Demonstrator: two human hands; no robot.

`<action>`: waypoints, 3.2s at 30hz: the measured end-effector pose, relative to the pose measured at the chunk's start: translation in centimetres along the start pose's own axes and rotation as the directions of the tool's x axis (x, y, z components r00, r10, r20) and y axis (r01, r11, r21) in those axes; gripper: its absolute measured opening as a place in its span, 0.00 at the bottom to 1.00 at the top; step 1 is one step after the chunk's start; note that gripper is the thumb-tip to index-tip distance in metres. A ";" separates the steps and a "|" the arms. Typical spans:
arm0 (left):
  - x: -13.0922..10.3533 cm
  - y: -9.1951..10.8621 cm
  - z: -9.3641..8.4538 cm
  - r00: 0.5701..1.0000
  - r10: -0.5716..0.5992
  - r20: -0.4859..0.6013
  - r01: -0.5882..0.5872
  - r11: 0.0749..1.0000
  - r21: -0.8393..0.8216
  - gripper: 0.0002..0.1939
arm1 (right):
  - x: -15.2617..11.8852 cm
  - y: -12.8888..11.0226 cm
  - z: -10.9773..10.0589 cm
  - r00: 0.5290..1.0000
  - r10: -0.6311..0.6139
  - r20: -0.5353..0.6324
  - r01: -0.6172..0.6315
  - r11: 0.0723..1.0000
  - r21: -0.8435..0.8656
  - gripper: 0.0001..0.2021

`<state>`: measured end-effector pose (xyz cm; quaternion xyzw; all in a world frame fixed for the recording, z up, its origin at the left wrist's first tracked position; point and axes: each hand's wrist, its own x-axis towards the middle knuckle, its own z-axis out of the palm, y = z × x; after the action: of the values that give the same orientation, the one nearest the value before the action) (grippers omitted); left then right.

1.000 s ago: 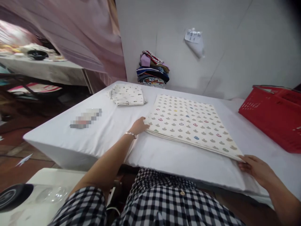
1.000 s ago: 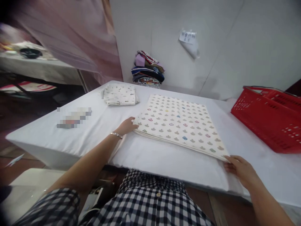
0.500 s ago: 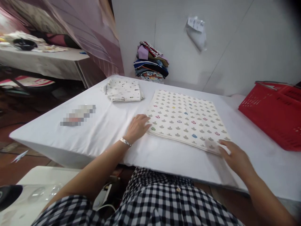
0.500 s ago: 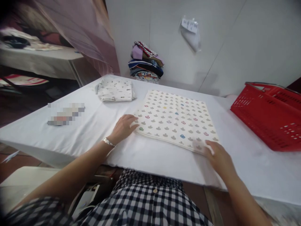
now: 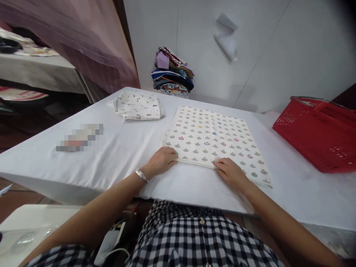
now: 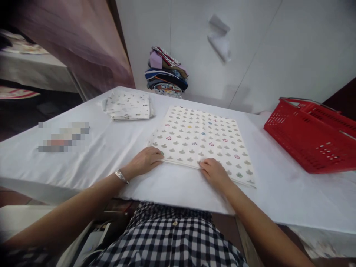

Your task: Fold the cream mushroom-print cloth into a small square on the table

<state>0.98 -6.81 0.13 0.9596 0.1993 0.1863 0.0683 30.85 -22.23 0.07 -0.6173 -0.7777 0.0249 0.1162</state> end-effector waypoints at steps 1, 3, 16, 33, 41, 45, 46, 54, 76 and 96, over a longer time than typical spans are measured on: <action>0.3 0.5 0.0 1.000 0.015 0.008 -0.015 1.000 0.004 0.09 | 0.0 -0.1 0.0 1.000 0.001 -0.006 -0.001 1.000 -0.012 0.13; 1.3 1.7 0.1 0.997 0.070 0.034 -0.070 0.997 0.011 0.11 | 0.1 -0.4 0.0 1.000 0.004 -0.025 -0.005 0.999 -0.046 0.13; 5.6 4.7 2.5 0.982 0.110 0.152 -0.143 0.964 0.225 0.12 | 1.0 -0.8 -0.5 0.993 -0.019 0.117 0.044 0.976 -0.212 0.20; 6.7 7.8 3.5 0.990 0.106 0.092 -0.120 0.978 0.168 0.16 | 0.8 0.2 -0.2 0.990 0.143 0.008 -0.144 0.986 0.086 0.24; 8.1 7.9 5.1 0.994 0.081 0.070 -0.096 0.965 0.244 0.11 | 0.8 0.7 -0.5 0.986 0.166 -0.003 -0.161 0.962 0.219 0.24; 7.7 7.9 5.1 0.993 0.100 0.069 -0.114 0.965 0.235 0.10 | 0.5 -0.4 -0.1 0.990 0.127 -0.056 -0.121 0.988 0.093 0.22; 7.5 7.9 5.0 0.992 0.104 0.066 -0.117 0.965 0.236 0.10 | 0.5 -0.8 0.0 0.991 0.108 -0.077 -0.104 0.993 0.049 0.20; 7.0 7.8 4.6 0.988 0.143 0.066 -0.153 0.968 0.197 0.08 | 0.7 -2.1 1.0 0.992 0.036 -0.118 -0.061 0.974 -0.217 0.09; 4.8 4.9 4.1 1.000 0.001 0.028 -0.007 0.973 0.231 0.08 | 1.4 -1.8 3.1 0.972 -0.138 -0.188 0.104 0.978 -0.180 0.11; -2.1 -3.6 -1.3 0.998 -0.053 -0.038 0.058 0.984 0.171 0.14 | 1.0 -1.8 4.0 0.973 -0.104 -0.205 0.083 0.990 -0.110 0.12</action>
<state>-2.57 -4.33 -0.04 0.9528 0.2424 0.1823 -0.0129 28.05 -21.31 -3.36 -0.5842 -0.7896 -0.0851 0.1675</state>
